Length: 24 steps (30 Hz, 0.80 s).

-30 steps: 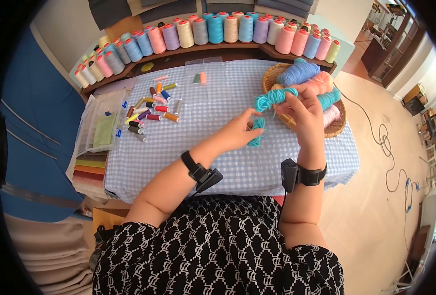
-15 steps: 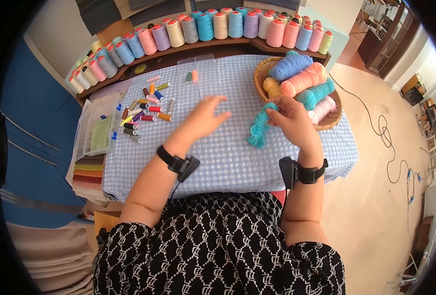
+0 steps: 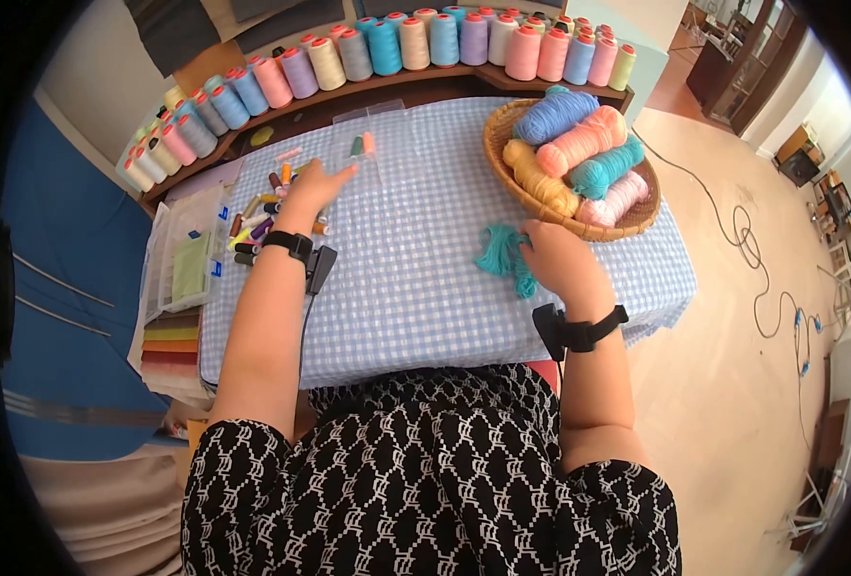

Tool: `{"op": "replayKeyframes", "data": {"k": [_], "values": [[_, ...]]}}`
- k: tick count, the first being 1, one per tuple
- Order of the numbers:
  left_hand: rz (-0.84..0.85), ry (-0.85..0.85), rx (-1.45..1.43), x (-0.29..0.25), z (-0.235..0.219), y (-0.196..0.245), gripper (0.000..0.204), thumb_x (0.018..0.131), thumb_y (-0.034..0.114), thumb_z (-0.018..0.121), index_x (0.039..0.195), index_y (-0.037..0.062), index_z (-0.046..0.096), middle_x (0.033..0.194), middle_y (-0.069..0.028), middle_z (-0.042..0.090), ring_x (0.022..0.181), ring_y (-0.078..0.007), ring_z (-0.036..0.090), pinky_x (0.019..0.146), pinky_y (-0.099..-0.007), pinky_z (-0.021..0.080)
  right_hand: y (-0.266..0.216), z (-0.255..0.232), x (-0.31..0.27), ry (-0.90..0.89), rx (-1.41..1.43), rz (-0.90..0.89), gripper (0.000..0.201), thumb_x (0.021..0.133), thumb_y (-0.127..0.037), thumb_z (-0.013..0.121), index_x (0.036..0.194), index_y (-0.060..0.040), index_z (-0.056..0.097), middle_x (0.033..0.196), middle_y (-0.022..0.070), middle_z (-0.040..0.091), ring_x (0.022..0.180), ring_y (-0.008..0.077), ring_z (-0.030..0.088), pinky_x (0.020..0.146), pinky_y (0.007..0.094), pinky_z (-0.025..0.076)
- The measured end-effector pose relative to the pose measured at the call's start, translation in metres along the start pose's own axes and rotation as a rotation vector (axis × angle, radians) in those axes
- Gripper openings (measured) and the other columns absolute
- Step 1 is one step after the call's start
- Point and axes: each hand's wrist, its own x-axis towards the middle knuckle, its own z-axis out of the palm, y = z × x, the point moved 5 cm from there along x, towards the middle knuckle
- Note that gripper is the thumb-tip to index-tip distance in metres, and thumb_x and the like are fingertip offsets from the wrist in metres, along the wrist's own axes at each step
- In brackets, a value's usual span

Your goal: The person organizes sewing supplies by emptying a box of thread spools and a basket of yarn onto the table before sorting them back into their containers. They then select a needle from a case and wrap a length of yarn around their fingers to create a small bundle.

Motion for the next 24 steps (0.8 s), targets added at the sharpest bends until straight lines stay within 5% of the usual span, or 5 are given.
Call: {"op": "replayKeyframes", "data": {"k": [6, 7, 10, 19, 24], "values": [[-0.109, -0.116, -0.088, -0.007, -0.017, 0.019, 0.105, 0.071, 0.075, 0.067, 0.123, -0.0155, 0.058, 0.123, -0.0329, 0.062, 0.117, -0.041, 0.062, 0.098, -0.0425, 0.048, -0.05, -0.029, -0.014, 0.065, -0.117, 0.074, 0.037, 0.092, -0.014, 0.06, 0.125, 0.0016, 0.056, 0.114, 0.022, 0.065, 0.102, 0.0404, 0.062, 0.086, 0.0454, 0.051], [-0.122, -0.109, -0.095, -0.006, -0.017, 0.018, 0.105, 0.07, 0.075, 0.069, 0.121, -0.0159, 0.058, 0.122, -0.0327, 0.063, 0.117, -0.0409, 0.063, 0.098, -0.042, 0.048, -0.063, -0.036, -0.015, 0.212, -0.033, -0.115, 0.037, 0.092, -0.014, 0.062, 0.125, -0.0007, 0.054, 0.108, 0.0216, 0.063, 0.093, 0.0412, 0.064, 0.08, 0.0471, 0.052], [-0.075, -0.019, 0.03, 0.012, -0.004, 0.012, 0.093, 0.068, 0.075, 0.071, 0.112, -0.0066, 0.069, 0.115, -0.0227, 0.069, 0.109, -0.0343, 0.067, 0.09, -0.0422, 0.053, -0.097, -0.045, 0.004, 0.107, 0.254, -0.258, 0.043, 0.092, -0.016, 0.064, 0.131, -0.0001, 0.052, 0.112, 0.0216, 0.064, 0.1, 0.0381, 0.063, 0.085, 0.0435, 0.052], [-0.074, -0.074, 0.02, 0.022, 0.006, 0.011, 0.08, 0.07, 0.066, 0.074, 0.121, 0.0046, 0.068, 0.121, -0.0185, 0.069, 0.113, -0.0334, 0.066, 0.093, -0.0412, 0.052, -0.07, 0.074, 0.152, 0.011, 0.831, 0.221, 0.087, 0.09, -0.042, 0.068, 0.15, 0.0078, 0.029, 0.145, 0.0356, 0.042, 0.137, 0.0418, 0.043, 0.109, 0.0425, 0.04], [-0.071, -0.107, -0.039, 0.033, 0.014, 0.006, 0.088, 0.071, 0.066, 0.074, 0.121, -0.006, 0.064, 0.12, -0.0249, 0.067, 0.114, -0.0368, 0.065, 0.094, -0.0418, 0.051, -0.08, 0.094, 0.158, -0.086, 0.907, 0.33, 0.093, 0.088, -0.05, 0.067, 0.152, 0.0042, 0.027, 0.153, 0.0322, 0.033, 0.142, 0.0397, 0.036, 0.113, 0.0426, 0.033]]}}
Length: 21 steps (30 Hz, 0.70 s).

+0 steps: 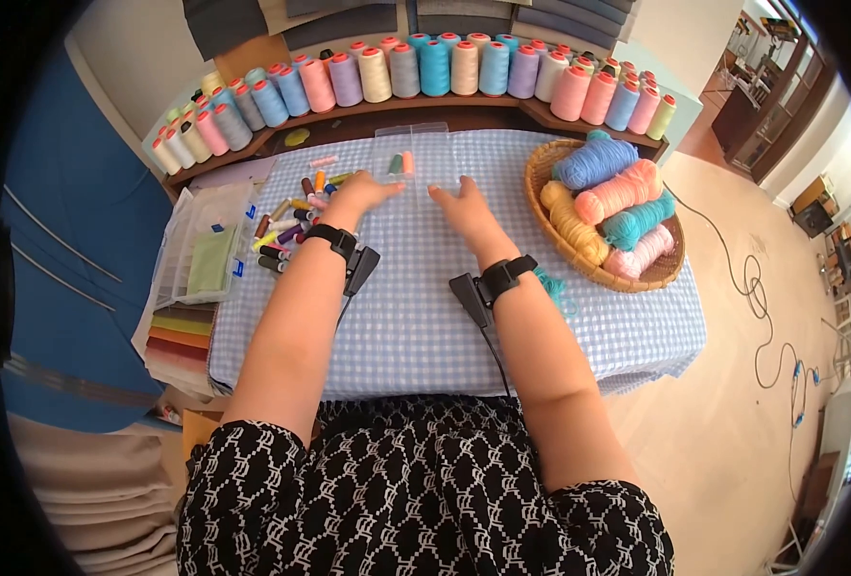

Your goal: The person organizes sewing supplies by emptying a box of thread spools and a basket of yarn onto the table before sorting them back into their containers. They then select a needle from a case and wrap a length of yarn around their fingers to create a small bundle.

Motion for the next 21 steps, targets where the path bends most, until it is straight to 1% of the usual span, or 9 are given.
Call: {"op": "replayKeyframes", "data": {"k": [1, 4, 7, 10, 13, 16, 18, 19, 21], "values": [[0.002, -0.009, -0.019, 0.0, 0.0, 0.0, 0.092, 0.071, 0.066, 0.075, 0.121, -0.0104, 0.062, 0.12, -0.0276, 0.066, 0.114, -0.0383, 0.065, 0.095, -0.0423, 0.05, 0.004, 0.001, 0.002, 0.004, 0.025, -0.018, 0.093, 0.088, -0.05, 0.067, 0.152, 0.0047, 0.027, 0.153, 0.0318, 0.032, 0.142, 0.0399, 0.035, 0.113, 0.0424, 0.033], [-0.072, 0.008, -0.205, 0.016, 0.003, -0.013, 0.064, 0.079, 0.055, 0.073, 0.114, 0.0007, 0.069, 0.111, -0.0178, 0.072, 0.105, -0.0332, 0.068, 0.085, -0.0384, 0.052, -0.005, -0.003, -0.021, 0.02, 0.054, -0.002, 0.091, 0.089, -0.048, 0.066, 0.15, 0.0077, 0.029, 0.149, 0.0291, 0.039, 0.137, 0.0382, 0.042, 0.111, 0.0411, 0.035], [0.068, -0.005, -0.682, -0.001, -0.004, -0.01, 0.039, 0.085, 0.038, 0.073, 0.101, 0.0027, 0.069, 0.091, -0.0096, 0.07, 0.081, -0.0227, 0.066, 0.07, -0.0358, 0.05, 0.005, -0.007, -0.032, -0.038, 0.114, -0.017, 0.09, 0.09, -0.043, 0.068, 0.148, 0.0136, 0.028, 0.143, 0.0328, 0.045, 0.132, 0.0396, 0.048, 0.107, 0.041, 0.042], [0.053, -0.086, -1.028, -0.029, -0.014, 0.0, 0.022, 0.089, 0.027, 0.071, 0.089, 0.0065, 0.065, 0.077, 0.0017, 0.058, 0.07, -0.0089, 0.052, 0.062, -0.0257, 0.041, 0.003, -0.004, -0.052, -0.109, 0.242, -0.006, 0.085, 0.092, -0.042, 0.066, 0.147, 0.0127, 0.031, 0.137, 0.026, 0.052, 0.127, 0.0346, 0.053, 0.105, 0.0394, 0.044], [0.167, -0.129, -1.033, -0.053, -0.029, 0.006, 0.019, 0.09, 0.018, 0.068, 0.102, 0.0044, 0.063, 0.079, 0.0031, 0.058, 0.07, -0.0071, 0.052, 0.061, -0.0228, 0.039, 0.014, -0.003, -0.059, -0.2, 0.281, 0.011, 0.08, 0.095, -0.042, 0.063, 0.147, 0.0111, 0.033, 0.132, 0.0205, 0.056, 0.122, 0.0296, 0.055, 0.105, 0.0386, 0.043], [0.286, -0.015, -0.993, -0.117, -0.058, 0.024, 0.026, 0.088, 0.012, 0.068, 0.111, 0.0048, 0.058, 0.079, 0.0045, 0.057, 0.067, -0.0062, 0.049, 0.06, -0.0219, 0.038, 0.016, -0.007, -0.074, -0.211, 0.429, -0.001, 0.078, 0.097, -0.041, 0.06, 0.148, 0.0101, 0.031, 0.136, 0.0214, 0.054, 0.126, 0.0301, 0.054, 0.106, 0.0387, 0.042], [0.361, -0.023, -0.939, -0.153, -0.068, 0.024, 0.032, 0.085, 0.003, 0.068, 0.115, 0.0021, 0.056, 0.075, 0.0037, 0.055, 0.064, -0.0061, 0.045, 0.058, -0.0229, 0.036, 0.022, -0.017, -0.075, -0.218, 0.522, -0.021, 0.08, 0.099, -0.047, 0.055, 0.15, 0.009, 0.027, 0.139, 0.0235, 0.051, 0.128, 0.0315, 0.052, 0.106, 0.0392, 0.042], [0.482, -0.05, -0.83, -0.163, -0.069, 0.019, 0.03, 0.086, 0.002, 0.066, 0.115, 0.0049, 0.058, 0.072, 0.0058, 0.049, 0.065, -0.0049, 0.044, 0.059, -0.023, 0.037, 0.025, -0.022, -0.075, -0.221, 0.569, -0.031, 0.081, 0.1, -0.049, 0.052, 0.151, 0.0084, 0.025, 0.141, 0.0245, 0.05, 0.13, 0.0322, 0.051, 0.107, 0.0394, 0.042], [0.555, -0.046, -0.583, -0.201, -0.073, 0.021, 0.024, 0.087, 0.006, 0.066, 0.11, 0.0061, 0.06, 0.074, 0.0035, 0.052, 0.065, -0.0067, 0.047, 0.061, -0.0258, 0.043, 0.021, -0.032, -0.08, -0.191, 0.656, -0.051, 0.082, 0.101, -0.056, 0.042, 0.151, 0.0078, 0.025, 0.142, 0.0264, 0.049, 0.13, 0.034, 0.051, 0.107, 0.0418, 0.042]]}}
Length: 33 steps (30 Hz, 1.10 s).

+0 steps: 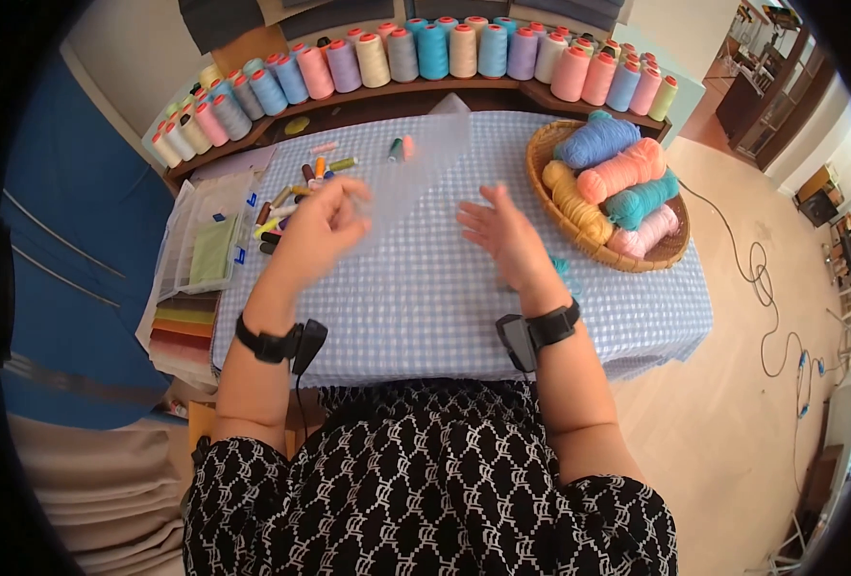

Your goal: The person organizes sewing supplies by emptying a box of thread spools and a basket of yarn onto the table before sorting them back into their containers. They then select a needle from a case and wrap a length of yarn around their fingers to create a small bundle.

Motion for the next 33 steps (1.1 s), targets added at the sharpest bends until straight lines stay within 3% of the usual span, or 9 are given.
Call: {"op": "replayKeyframes", "data": {"k": [2, 5, 6, 7, 12, 18, 24, 30, 33], "values": [[0.086, -0.033, 0.199, -0.029, 0.007, 0.016, 0.021, 0.085, 0.007, 0.067, 0.106, 0.0069, 0.062, 0.075, 0.0004, 0.052, 0.065, -0.0106, 0.05, 0.062, -0.0289, 0.046, -0.008, -0.005, -0.005, 0.023, 0.078, -0.024, 0.087, 0.101, -0.063, 0.033, 0.151, 0.0073, 0.023, 0.141, 0.0274, 0.05, 0.124, 0.0337, 0.055, 0.106, 0.0436, 0.043], [0.289, -0.015, 0.44, -0.061, 0.02, 0.024, 0.022, 0.081, 0.006, 0.068, 0.103, 0.0081, 0.066, 0.076, -0.0045, 0.05, 0.067, -0.0193, 0.053, 0.062, -0.0341, 0.047, -0.014, -0.015, -0.011, -0.053, 0.121, 0.007, 0.092, 0.1, -0.065, 0.037, 0.153, 0.0074, 0.019, 0.143, 0.029, 0.046, 0.123, 0.0336, 0.056, 0.101, 0.0406, 0.047], [0.368, -0.008, 0.52, -0.068, 0.023, 0.017, 0.023, 0.08, 0.005, 0.068, 0.103, 0.009, 0.067, 0.078, -0.0057, 0.051, 0.068, -0.0222, 0.054, 0.063, -0.0358, 0.047, -0.018, -0.008, -0.019, 0.044, 0.139, 0.043, 0.085, 0.1, -0.058, 0.046, 0.151, 0.0066, 0.024, 0.139, 0.0259, 0.05, 0.114, 0.029, 0.061, 0.094, 0.0387, 0.05], [0.448, 0.0, 0.599, -0.075, 0.026, 0.011, 0.024, 0.078, 0.005, 0.068, 0.102, 0.0099, 0.069, 0.079, -0.0068, 0.052, 0.07, -0.0251, 0.055, 0.064, -0.0374, 0.047, -0.013, -0.012, -0.018, 0.004, 0.077, 0.046, 0.081, 0.1, -0.053, 0.05, 0.151, 0.0058, 0.027, 0.138, 0.0246, 0.051, 0.111, 0.0272, 0.061, 0.093, 0.0381, 0.051], [0.4, -0.072, 0.652, -0.092, 0.032, -0.012, 0.025, 0.078, 0.004, 0.068, 0.102, 0.0114, 0.071, 0.083, -0.0054, 0.055, 0.081, -0.0266, 0.058, 0.07, -0.0389, 0.048, -0.007, -0.01, -0.027, -0.075, -0.32, 0.125, 0.063, 0.094, -0.023, 0.065, 0.146, 0.0028, 0.039, 0.13, 0.0195, 0.055, 0.095, 0.0192, 0.066, 0.08, 0.032, 0.053], [0.356, -0.124, 0.579, -0.093, 0.034, -0.023, 0.024, 0.08, 0.007, 0.071, 0.103, 0.0109, 0.07, 0.089, -0.006, 0.056, 0.089, -0.0279, 0.058, 0.08, -0.0393, 0.048, 0.004, -0.005, -0.026, -0.109, -0.68, 0.064, 0.063, 0.084, -0.003, 0.065, 0.143, -0.0003, 0.044, 0.125, 0.0133, 0.055, 0.08, 0.0145, 0.063, 0.064, 0.0251, 0.05], [0.309, -0.184, 0.501, -0.094, 0.051, -0.034, 0.026, 0.084, 0.008, 0.069, 0.109, 0.009, 0.068, 0.093, -0.0084, 0.057, 0.089, -0.0288, 0.059, 0.079, -0.0394, 0.049, 0.002, -0.006, -0.019, -0.002, -0.791, -0.026, 0.059, 0.085, -0.004, 0.063, 0.141, -0.0011, 0.047, 0.12, 0.0128, 0.057, 0.08, 0.0156, 0.064, 0.065, 0.0275, 0.052], [0.276, -0.139, 0.382, -0.087, 0.078, -0.028, 0.029, 0.088, 0.007, 0.065, 0.116, 0.0033, 0.064, 0.095, -0.0115, 0.058, 0.086, -0.0319, 0.061, 0.076, -0.0411, 0.051, -0.005, -0.006, -0.005, 0.091, -0.276, -0.076, 0.059, 0.086, -0.004, 0.064, 0.14, 0.0055, 0.043, 0.124, 0.0184, 0.056, 0.098, 0.0226, 0.064, 0.084, 0.0331, 0.055], [0.248, -0.129, 0.331, -0.071, 0.088, -0.015, 0.032, 0.089, 0.008, 0.064, 0.12, 0.0012, 0.061, 0.096, -0.0124, 0.059, 0.087, -0.032, 0.063, 0.076, -0.0411, 0.052, -0.005, 0.004, 0.001, 0.104, -0.305, -0.148, 0.058, 0.088, -0.004, 0.064, 0.14, 0.0045, 0.041, 0.127, 0.0198, 0.055, 0.102, 0.0238, 0.063, 0.089, 0.034, 0.054]]}}
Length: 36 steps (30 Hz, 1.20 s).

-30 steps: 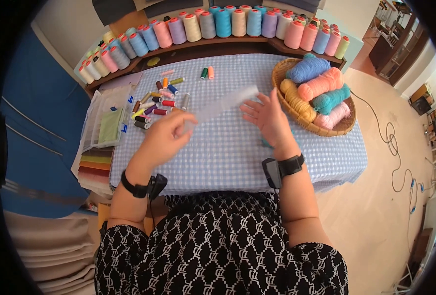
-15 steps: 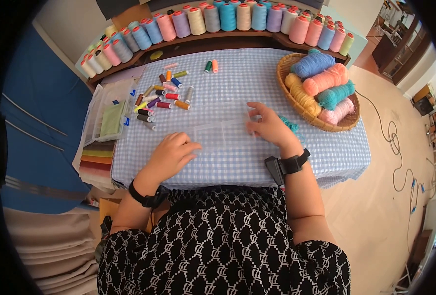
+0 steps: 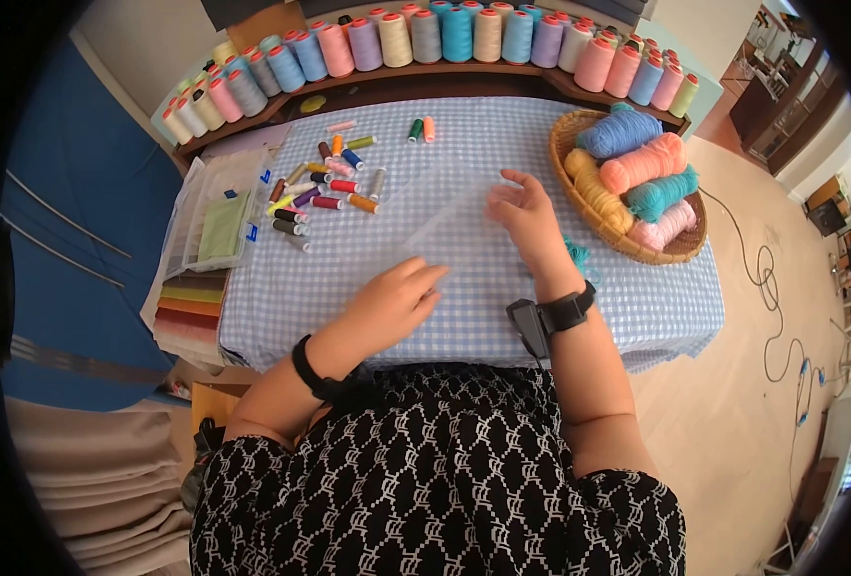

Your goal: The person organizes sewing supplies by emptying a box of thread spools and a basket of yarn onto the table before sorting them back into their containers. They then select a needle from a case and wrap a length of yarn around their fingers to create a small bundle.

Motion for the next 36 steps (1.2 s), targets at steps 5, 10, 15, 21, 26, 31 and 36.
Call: {"op": "replayKeyframes", "data": {"k": [5, 10, 15, 21, 26, 31, 36], "values": [[0.043, -0.019, -0.161, 0.031, 0.016, 0.009, 0.034, 0.091, 0.012, 0.063, 0.124, 0.0006, 0.059, 0.104, -0.0138, 0.063, 0.087, -0.0267, 0.067, 0.077, -0.0377, 0.054, 0.016, 0.005, 0.029, 0.237, 0.15, -0.029, 0.049, 0.088, 0.002, 0.054, 0.136, 0.0043, 0.04, 0.119, 0.0212, 0.059, 0.101, 0.0263, 0.064, 0.087, 0.0371, 0.056], [-0.126, -0.068, -0.146, 0.056, -0.019, 0.007, 0.031, 0.091, 0.016, 0.065, 0.12, 0.0048, 0.065, 0.103, -0.0132, 0.068, 0.08, -0.024, 0.069, 0.073, -0.0353, 0.055, 0.014, 0.008, 0.056, 0.151, 0.131, 0.039, 0.04, 0.09, 0.003, 0.047, 0.129, 0.0045, 0.047, 0.11, 0.0202, 0.062, 0.096, 0.0267, 0.066, 0.08, 0.0386, 0.059], [-0.219, 0.423, 0.137, 0.074, -0.083, -0.077, 0.022, 0.087, 0.021, 0.069, 0.104, 0.0077, 0.068, 0.095, -0.0109, 0.069, 0.086, -0.0314, 0.067, 0.076, -0.0416, 0.053, 0.019, 0.011, 0.077, -0.014, -0.07, 0.098, 0.032, 0.093, -0.005, 0.05, 0.124, 0.0034, 0.054, 0.103, 0.0144, 0.067, 0.084, 0.0208, 0.065, 0.07, 0.0341, 0.058], [-0.274, 0.339, 0.476, 0.079, -0.07, -0.143, 0.027, 0.082, 0.018, 0.074, 0.105, 0.0064, 0.067, 0.093, -0.01, 0.068, 0.085, -0.0296, 0.066, 0.078, -0.0409, 0.051, 0.026, 0.018, 0.095, -0.052, -0.441, 0.119, 0.04, 0.089, -0.004, 0.057, 0.127, 0.0035, 0.053, 0.105, 0.0173, 0.066, 0.085, 0.0214, 0.065, 0.068, 0.0309, 0.053], [-0.382, 0.26, 0.243, 0.076, -0.066, -0.142, 0.025, 0.077, 0.014, 0.073, 0.1, 0.007, 0.067, 0.092, -0.013, 0.07, 0.091, -0.0336, 0.066, 0.08, -0.0444, 0.05, 0.028, 0.012, 0.093, 0.065, -0.665, -0.156, 0.047, 0.086, -0.015, 0.07, 0.128, -0.0012, 0.055, 0.105, 0.0165, 0.065, 0.091, 0.0262, 0.065, 0.077, 0.0364, 0.053], [-0.312, 0.351, 0.318, 0.072, -0.062, -0.151, 0.027, 0.078, 0.011, 0.071, 0.104, 0.0073, 0.068, 0.095, -0.0126, 0.07, 0.088, -0.0327, 0.066, 0.078, -0.044, 0.05, 0.021, 0.002, 0.082, 0.062, -0.876, -0.114, 0.047, 0.083, -0.021, 0.072, 0.124, -0.0014, 0.059, 0.102, 0.0172, 0.065, 0.093, 0.0299, 0.065, 0.079, 0.039, 0.053], [-0.24, 0.421, 0.221, 0.069, -0.081, -0.131, 0.026, 0.081, 0.009, 0.071, 0.107, 0.0056, 0.068, 0.097, -0.0117, 0.069, 0.088, -0.0291, 0.066, 0.077, -0.0401, 0.052, 0.015, 0.006, 0.073, -0.024, -0.902, 0.011, 0.042, 0.082, -0.017, 0.07, 0.121, -0.0016, 0.061, 0.092, 0.0156, 0.068, 0.088, 0.0301, 0.067, 0.078, 0.0388, 0.052]]}}
